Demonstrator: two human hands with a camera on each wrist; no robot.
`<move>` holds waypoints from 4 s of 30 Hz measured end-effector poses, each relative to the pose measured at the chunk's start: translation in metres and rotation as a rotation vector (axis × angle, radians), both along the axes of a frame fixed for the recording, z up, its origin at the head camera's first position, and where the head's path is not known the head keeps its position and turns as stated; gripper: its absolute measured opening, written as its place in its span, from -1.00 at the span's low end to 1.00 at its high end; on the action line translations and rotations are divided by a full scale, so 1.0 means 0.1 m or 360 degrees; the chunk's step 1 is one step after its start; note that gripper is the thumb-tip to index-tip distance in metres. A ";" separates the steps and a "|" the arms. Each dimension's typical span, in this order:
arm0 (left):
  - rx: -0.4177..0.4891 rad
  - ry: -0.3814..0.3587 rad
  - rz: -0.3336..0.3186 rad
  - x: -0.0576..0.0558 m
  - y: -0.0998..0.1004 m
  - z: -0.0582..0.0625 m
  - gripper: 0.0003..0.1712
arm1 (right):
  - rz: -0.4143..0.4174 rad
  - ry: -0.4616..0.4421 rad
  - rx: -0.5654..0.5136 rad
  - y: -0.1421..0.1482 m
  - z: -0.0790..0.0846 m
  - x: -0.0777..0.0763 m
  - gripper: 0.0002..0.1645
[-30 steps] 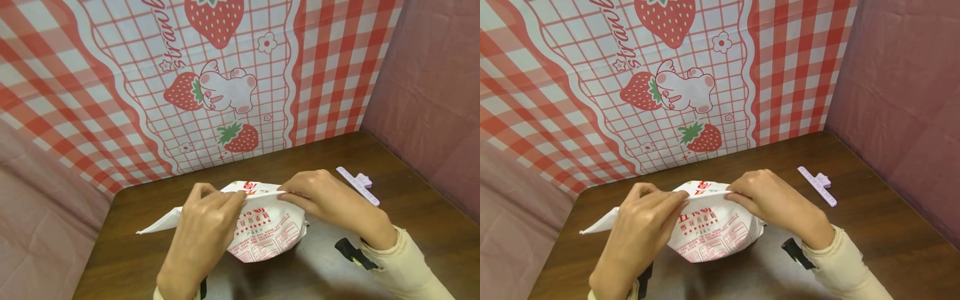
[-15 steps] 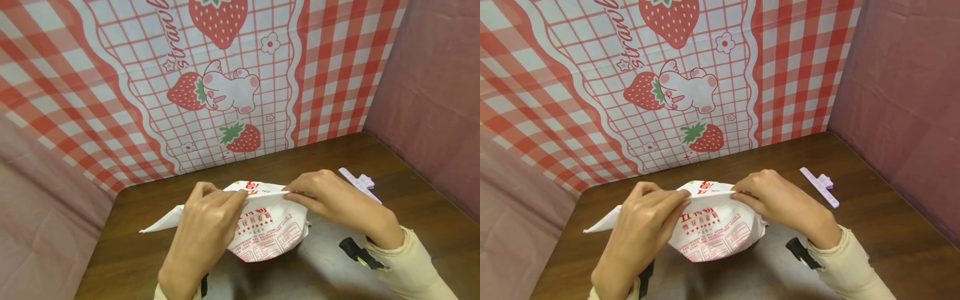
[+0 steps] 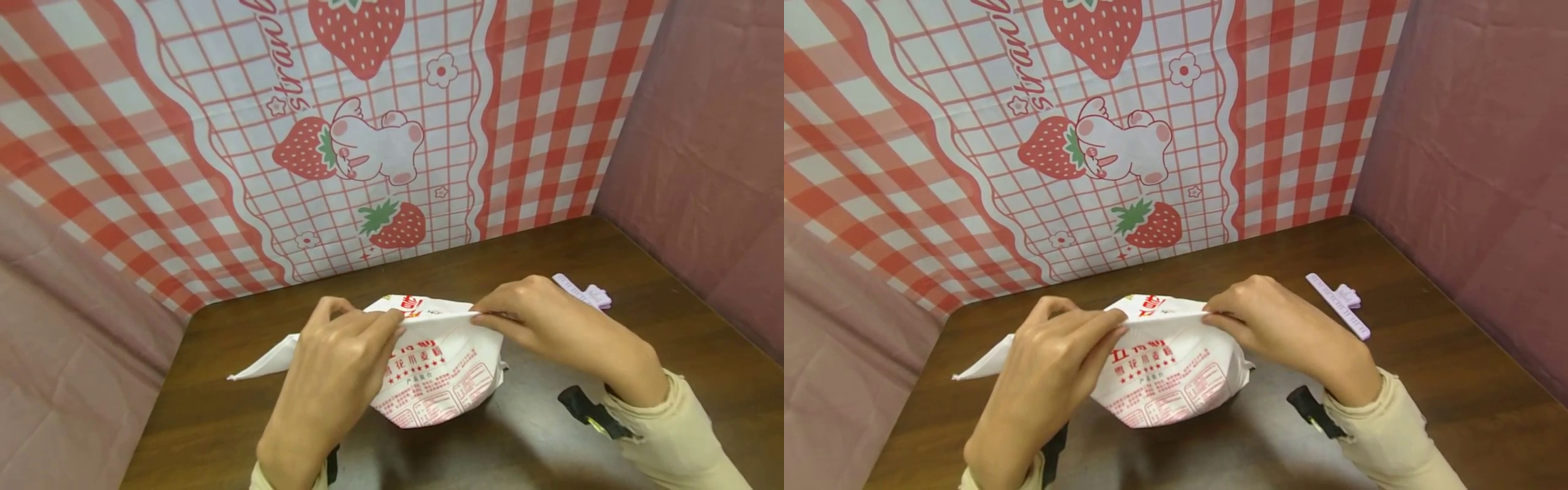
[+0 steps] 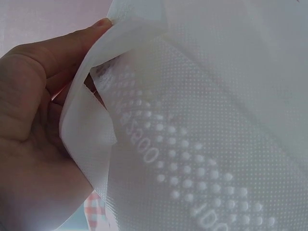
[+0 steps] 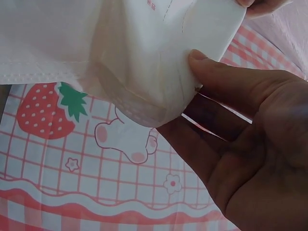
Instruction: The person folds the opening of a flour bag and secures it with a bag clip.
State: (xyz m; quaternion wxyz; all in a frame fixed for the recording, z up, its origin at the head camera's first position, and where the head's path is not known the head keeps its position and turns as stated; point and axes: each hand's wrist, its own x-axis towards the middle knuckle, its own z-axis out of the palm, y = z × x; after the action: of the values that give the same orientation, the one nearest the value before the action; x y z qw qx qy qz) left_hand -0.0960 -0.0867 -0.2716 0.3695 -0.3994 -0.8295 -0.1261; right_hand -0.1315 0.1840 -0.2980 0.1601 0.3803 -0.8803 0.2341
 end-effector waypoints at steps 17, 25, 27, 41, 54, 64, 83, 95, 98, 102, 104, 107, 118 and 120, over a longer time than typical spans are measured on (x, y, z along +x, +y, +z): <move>0.0005 -0.0001 -0.0012 0.00 -0.01 0.00 -0.95 | -0.0064 -0.0051 0.0080 0.04 0.04 0.03 -0.85; -0.0004 0.0014 0.0009 -0.01 0.00 0.00 -0.92 | -0.0173 -0.0071 0.0152 0.06 0.06 0.06 -0.76; -0.0008 0.0009 0.0018 -0.01 0.00 0.00 -0.90 | -0.0161 -0.0067 0.0158 0.06 0.05 0.06 -0.74; 0.0007 0.0024 -0.0010 -0.03 0.00 0.00 -0.92 | -0.0089 -0.0092 0.0145 0.11 0.04 0.06 -0.66; 0.0013 0.0035 -0.0004 -0.02 0.00 0.00 -0.90 | -0.0058 -0.0120 0.0089 0.06 0.03 0.02 -0.74; 0.0007 0.0018 -0.0011 -0.01 0.00 -0.01 -0.94 | 0.0253 0.0082 -0.0360 -0.25 -0.05 0.02 -0.77; -0.0035 -0.0115 0.0249 0.05 0.04 -0.04 -0.86 | 0.0302 0.0663 -0.0424 -0.38 -0.11 -0.01 -0.64; -0.0051 -0.0097 0.0169 0.05 -0.04 0.02 -0.79 | 0.0349 0.0515 -0.0508 -0.36 -0.08 0.00 -0.78; -0.0040 -0.0038 0.0127 0.05 -0.04 0.03 -0.78 | 0.0311 0.0389 -0.0467 -0.37 -0.10 0.01 -0.83; -0.0026 0.0000 0.0111 0.04 -0.03 0.03 -0.74 | 0.0200 0.0345 -0.0319 -0.41 -0.14 0.01 -0.82; -0.0024 -0.0003 0.0112 0.04 -0.03 0.03 -0.74 | 0.0172 0.0344 -0.0292 -0.42 -0.16 0.01 -0.83; -0.0023 -0.0002 0.0107 0.04 -0.04 0.03 -0.76 | 0.0209 0.0332 -0.0343 -0.43 -0.18 0.00 -0.82; 0.0000 0.0025 0.0043 0.02 -0.04 0.02 -0.85 | 0.0415 0.0508 -0.0649 -0.46 -0.22 -0.12 -0.75; -0.0010 0.0021 0.0041 0.02 -0.03 0.03 -0.85 | 0.0414 0.0514 -0.0647 -0.44 -0.22 -0.11 -0.74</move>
State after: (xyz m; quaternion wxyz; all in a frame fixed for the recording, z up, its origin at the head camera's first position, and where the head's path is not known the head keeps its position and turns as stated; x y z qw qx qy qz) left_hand -0.0940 -0.0899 -0.2687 0.3754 -0.3905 -0.8325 -0.1162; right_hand -0.1429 0.1395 -0.3200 0.3399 0.4824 -0.7223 0.3606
